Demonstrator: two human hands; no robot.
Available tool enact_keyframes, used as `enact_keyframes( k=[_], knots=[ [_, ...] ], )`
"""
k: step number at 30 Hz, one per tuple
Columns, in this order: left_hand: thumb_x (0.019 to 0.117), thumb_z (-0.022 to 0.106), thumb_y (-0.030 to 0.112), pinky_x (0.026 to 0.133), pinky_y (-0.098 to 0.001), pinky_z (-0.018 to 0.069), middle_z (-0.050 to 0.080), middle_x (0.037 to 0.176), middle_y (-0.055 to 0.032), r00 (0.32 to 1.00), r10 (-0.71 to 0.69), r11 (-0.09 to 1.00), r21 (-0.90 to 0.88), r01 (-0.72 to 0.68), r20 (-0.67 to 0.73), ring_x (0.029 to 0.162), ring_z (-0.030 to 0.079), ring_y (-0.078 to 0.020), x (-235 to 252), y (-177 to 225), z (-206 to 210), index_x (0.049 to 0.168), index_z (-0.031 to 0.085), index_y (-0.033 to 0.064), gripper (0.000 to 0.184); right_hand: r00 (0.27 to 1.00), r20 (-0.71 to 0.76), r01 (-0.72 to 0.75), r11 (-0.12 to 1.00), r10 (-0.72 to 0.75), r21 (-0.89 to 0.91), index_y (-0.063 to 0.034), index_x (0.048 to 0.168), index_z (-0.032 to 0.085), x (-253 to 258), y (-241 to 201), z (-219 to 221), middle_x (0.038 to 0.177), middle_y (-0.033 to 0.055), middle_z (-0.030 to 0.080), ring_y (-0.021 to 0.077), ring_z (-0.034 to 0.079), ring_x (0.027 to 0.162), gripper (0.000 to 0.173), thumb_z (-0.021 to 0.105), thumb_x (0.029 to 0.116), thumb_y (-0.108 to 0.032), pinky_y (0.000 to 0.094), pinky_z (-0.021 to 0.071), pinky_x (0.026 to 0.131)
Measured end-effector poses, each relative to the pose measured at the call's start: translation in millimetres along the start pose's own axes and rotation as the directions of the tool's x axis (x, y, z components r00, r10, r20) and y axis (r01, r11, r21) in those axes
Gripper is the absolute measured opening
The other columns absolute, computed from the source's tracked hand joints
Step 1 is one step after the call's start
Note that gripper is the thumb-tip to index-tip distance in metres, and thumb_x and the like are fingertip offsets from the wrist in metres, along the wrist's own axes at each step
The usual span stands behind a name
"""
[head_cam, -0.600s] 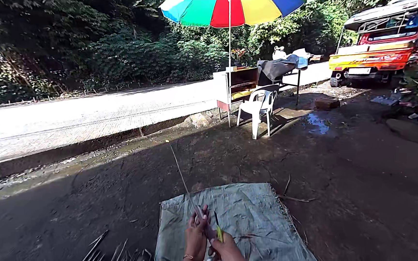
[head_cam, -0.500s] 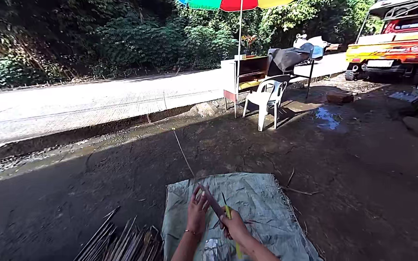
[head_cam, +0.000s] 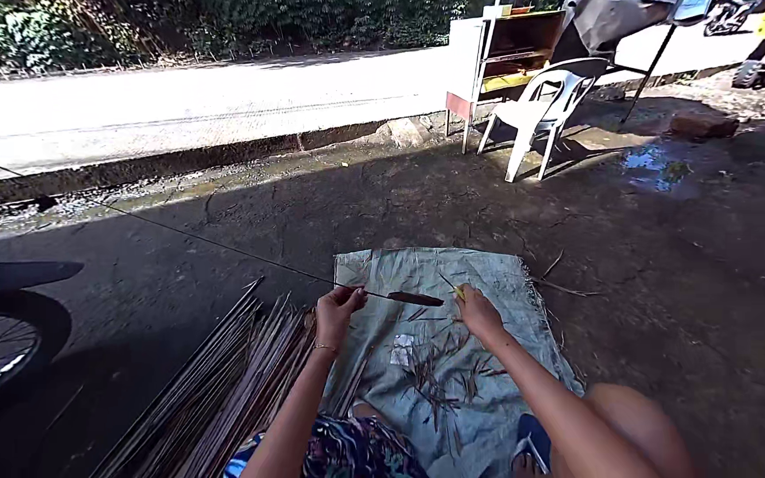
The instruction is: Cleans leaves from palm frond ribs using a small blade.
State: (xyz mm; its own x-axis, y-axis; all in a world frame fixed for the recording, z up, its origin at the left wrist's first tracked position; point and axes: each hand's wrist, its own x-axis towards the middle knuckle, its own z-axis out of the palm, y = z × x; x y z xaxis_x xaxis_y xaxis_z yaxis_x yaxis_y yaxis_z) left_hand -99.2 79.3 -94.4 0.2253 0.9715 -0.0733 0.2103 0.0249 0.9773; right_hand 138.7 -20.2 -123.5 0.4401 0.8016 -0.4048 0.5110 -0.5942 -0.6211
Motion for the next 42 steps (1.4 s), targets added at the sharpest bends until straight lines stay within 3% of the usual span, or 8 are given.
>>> enact_keyframes(
  k=[5,9,22,26,30,35,38,42],
  knots=[
    [0.0934,0.068,-0.004,0.082,-0.0288,0.0599,0.074,0.093,-0.0153,0.994,0.043,0.997,0.072,-0.036,-0.103,0.08,0.073,-0.0124,-39.7,-30.1,10.4,0.108,0.068,-0.0107,0.016,0.983,0.149,0.095,0.991,-0.108,0.094,0.0085,0.144,0.042,-26.7,-26.7,21.1,0.132,0.0314,0.057,0.0403,0.059,0.123,0.04,0.045,0.1064,-0.004,0.0496,0.0463,0.104],
    [0.091,0.07,-0.006,0.078,-0.0245,0.0598,0.075,0.088,-0.012,0.987,0.061,0.998,-0.014,-0.063,-0.151,0.076,0.072,-0.0084,-55.6,-38.4,25.4,0.103,0.069,-0.0104,0.013,0.938,0.231,0.305,0.932,-0.258,-0.198,0.0036,0.147,0.04,-62.6,-47.1,44.8,0.138,0.0277,0.055,0.042,0.063,0.121,0.039,0.039,0.1081,-0.004,0.0536,0.0514,0.1],
    [0.0849,0.068,-0.013,0.074,-0.0249,0.0642,0.077,0.08,-0.0038,0.947,0.171,0.96,-0.172,-0.223,-0.273,0.072,0.076,-0.0086,-114.1,-49.3,-3.2,0.094,0.07,-0.0069,0.011,0.939,0.341,0.099,0.92,0.039,-0.379,0.0,0.156,0.029,0.1,12.9,37.3,0.135,0.0309,0.059,0.0461,0.06,0.125,0.051,0.042,0.1074,-0.005,0.06,0.0486,0.102],
    [0.0855,0.066,-0.015,0.075,-0.0261,0.0645,0.078,0.083,-0.0038,0.956,0.129,0.965,-0.188,-0.182,-0.265,0.073,0.076,-0.0104,-115.6,-59.2,-31.7,0.094,0.07,-0.0039,0.014,0.798,0.601,-0.102,0.992,0.04,0.069,-0.0061,0.131,0.042,9.9,23.9,40.1,0.077,0.0028,0.05,0.0094,0.047,0.056,0.023,0.036,0.1133,-0.02,0.0248,0.0417,0.054],
    [0.0863,0.063,-0.016,0.076,-0.0268,0.0646,0.079,0.086,-0.0024,0.947,0.185,0.952,-0.191,-0.239,-0.264,0.075,0.077,-0.0107,-113.5,-63.9,-50.6,0.094,0.068,-0.0014,0.017,0.704,0.71,-0.312,0.896,-0.004,0.315,-0.0064,0.119,0.051,9.2,24.3,39.3,0.064,-0.0019,0.052,0.0041,0.044,0.045,0.02,0.033,0.1123,-0.015,0.0185,0.0386,0.044],
    [0.0867,0.065,-0.012,0.078,-0.0224,0.0629,0.079,0.09,0.0002,0.868,0.434,0.893,-0.016,-0.451,-0.241,0.079,0.075,-0.0045,-115.6,-68.8,-47.1,0.094,0.068,-0.0032,0.012,0.768,0.641,-0.208,0.946,0.001,0.248,-0.0062,0.122,0.051,-2.5,21.1,54.7,0.066,-0.0002,0.055,0.0045,0.046,0.046,0.023,0.033,0.113,-0.017,0.0188,0.0388,0.045],
    [0.0875,0.068,-0.005,0.078,-0.0185,0.0594,0.078,0.09,-0.009,0.844,0.512,0.852,0.225,-0.473,-0.162,0.08,0.074,-0.0029,-118.7,-65.6,-36.5,0.094,0.069,-0.0108,0.008,0.896,0.44,0.113,0.99,-0.066,-0.082,0.003,0.147,0.038,-37.6,-7.8,67.6,0.114,0.027,0.065,0.0371,0.068,0.102,0.041,0.039,0.1111,-0.015,0.0496,0.0531,0.092],
    [0.087,0.069,-0.002,0.075,-0.0201,0.0594,0.077,0.085,-0.0125,0.807,0.569,0.792,0.367,-0.487,-0.157,0.075,0.075,-0.0073,-118.8,-60.7,-15.3,0.091,0.069,-0.0094,0.009,0.885,0.416,0.314,0.928,-0.209,-0.201,0.0001,0.147,0.037,-90.1,-44.9,82.4,0.115,0.0312,0.066,0.0488,0.066,0.112,0.039,0.039,0.1099,-0.012,0.0606,0.0519,0.094]
  ],
)
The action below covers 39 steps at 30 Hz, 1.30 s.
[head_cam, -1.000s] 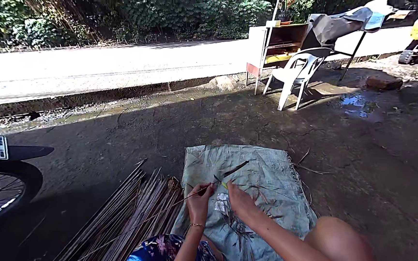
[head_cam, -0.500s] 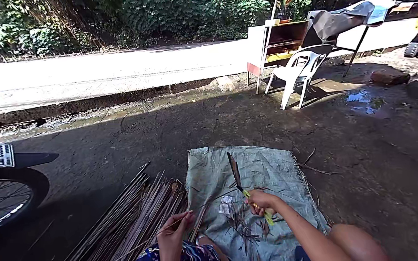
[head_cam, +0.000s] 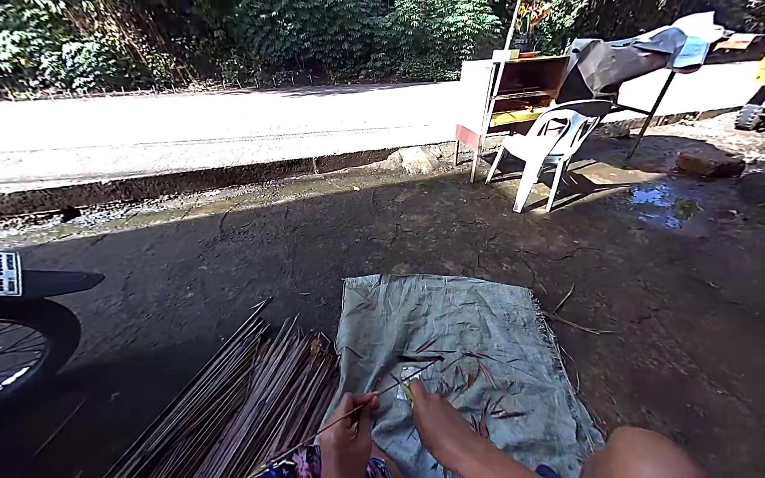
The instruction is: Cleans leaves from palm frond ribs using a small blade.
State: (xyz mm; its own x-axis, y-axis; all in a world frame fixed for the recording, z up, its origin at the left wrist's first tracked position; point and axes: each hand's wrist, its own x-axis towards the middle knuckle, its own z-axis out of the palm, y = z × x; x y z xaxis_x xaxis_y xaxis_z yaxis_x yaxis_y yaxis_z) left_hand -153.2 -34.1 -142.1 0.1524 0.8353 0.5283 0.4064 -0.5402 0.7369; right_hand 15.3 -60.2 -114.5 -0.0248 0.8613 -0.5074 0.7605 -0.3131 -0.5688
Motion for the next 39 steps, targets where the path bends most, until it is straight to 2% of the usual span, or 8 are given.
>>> enact_keyframes(
  k=[10,17,20,22,25,30,35,39],
  knots=[
    [0.0901,0.064,-0.006,0.076,-0.0411,0.0615,0.076,0.086,-0.0208,0.985,-0.077,0.985,0.162,0.052,0.155,0.077,0.077,-0.0294,-11.8,20.9,-23.0,0.094,0.067,-0.013,0.009,0.964,0.034,-0.266,0.963,0.266,0.027,-0.0007,0.158,0.028,49.9,84.0,53.1,0.134,0.0308,0.061,0.0474,0.06,0.125,0.053,0.043,0.1086,-0.011,0.0607,0.0473,0.104],
    [0.0887,0.063,-0.009,0.078,-0.0338,0.0612,0.076,0.085,-0.0194,0.996,-0.081,0.989,0.13,0.077,0.024,0.077,0.077,-0.0221,-21.6,1.6,-22.4,0.091,0.066,-0.015,0.008,0.951,0.053,-0.304,0.952,0.305,-0.023,-0.0037,0.158,0.032,61.2,101.8,73.0,0.134,0.0294,0.062,0.0477,0.06,0.125,0.052,0.044,0.1076,-0.009,0.0613,0.0482,0.102],
    [0.0946,0.052,-0.01,0.075,-0.0198,0.0621,0.074,0.085,0.0069,0.96,-0.094,0.995,-0.048,0.084,-0.264,0.076,0.072,0.0014,29.3,0.1,-87.6,0.099,0.054,-0.0043,0.007,0.867,0.114,-0.495,0.866,0.485,0.075,0.0049,0.158,0.029,42.0,150.1,88.3,0.143,0.0306,0.056,0.0453,0.055,0.133,0.058,0.05,0.1047,-0.009,0.0571,0.0439,0.11],
    [0.0959,0.056,-0.006,0.073,-0.0167,0.0608,0.074,0.085,0.0065,0.975,-0.049,0.998,0.025,0.056,-0.218,0.075,0.071,0.0044,69.2,17.3,-120.6,0.1,0.055,-0.0061,0.004,0.839,0.147,-0.541,0.832,0.524,0.122,0.0069,0.155,0.028,52.6,165.9,95.9,0.143,0.0316,0.054,0.0441,0.055,0.133,0.058,0.05,0.104,-0.009,0.0548,0.0451,0.109],
    [0.0937,0.064,0.003,0.071,-0.0199,0.0604,0.076,0.084,-0.0075,0.999,-0.029,0.982,0.185,0.034,-0.029,0.074,0.073,-0.003,77.8,25.1,-114.8,0.096,0.064,-0.0103,0.013,0.908,0.04,-0.413,0.877,0.416,0.244,0.0053,0.151,0.037,69.7,133.4,86.7,0.135,0.0324,0.059,0.0453,0.059,0.127,0.046,0.042,0.1101,-0.016,0.0564,0.0464,0.106],
    [0.0911,0.066,0.0,0.07,-0.0192,0.0604,0.077,0.085,-0.0053,0.996,-0.079,0.994,0.073,0.082,-0.045,0.073,0.074,-0.0035,55.4,3.4,-80.8,0.097,0.064,-0.0069,0.01,0.968,-0.105,-0.176,0.911,0.229,0.372,0.006,0.141,0.048,61.4,97.2,57.2,0.117,0.0315,0.066,0.0448,0.066,0.11,0.037,0.041,0.1101,-0.013,0.0565,0.0496,0.097],
    [0.0909,0.065,-0.002,0.072,-0.0185,0.061,0.077,0.085,-0.0042,0.976,-0.163,0.986,-0.052,0.157,-0.141,0.074,0.074,-0.0029,38.7,-0.2,-57.3,0.096,0.063,-0.0082,0.008,0.832,-0.553,0.291,0.881,-0.041,0.374,0.0101,0.13,0.056,32.6,43.6,39.5,0.081,0.0242,0.065,0.0382,0.065,0.07,0.034,0.046,0.103,-0.007,0.0541,0.0536,0.069],
    [0.0901,0.067,-0.001,0.071,-0.0183,0.061,0.077,0.083,-0.0042,0.972,-0.169,0.985,-0.061,0.161,-0.164,0.073,0.074,-0.0023,30.4,3.6,-43.8,0.094,0.065,-0.0074,0.008,0.89,-0.393,0.308,0.941,-0.232,0.14,0.0055,0.13,0.058,-6.6,-26.8,26.1,0.098,0.026,0.071,0.0437,0.072,0.085,0.032,0.049,0.1031,-0.008,0.0586,0.0569,0.073]
  ],
)
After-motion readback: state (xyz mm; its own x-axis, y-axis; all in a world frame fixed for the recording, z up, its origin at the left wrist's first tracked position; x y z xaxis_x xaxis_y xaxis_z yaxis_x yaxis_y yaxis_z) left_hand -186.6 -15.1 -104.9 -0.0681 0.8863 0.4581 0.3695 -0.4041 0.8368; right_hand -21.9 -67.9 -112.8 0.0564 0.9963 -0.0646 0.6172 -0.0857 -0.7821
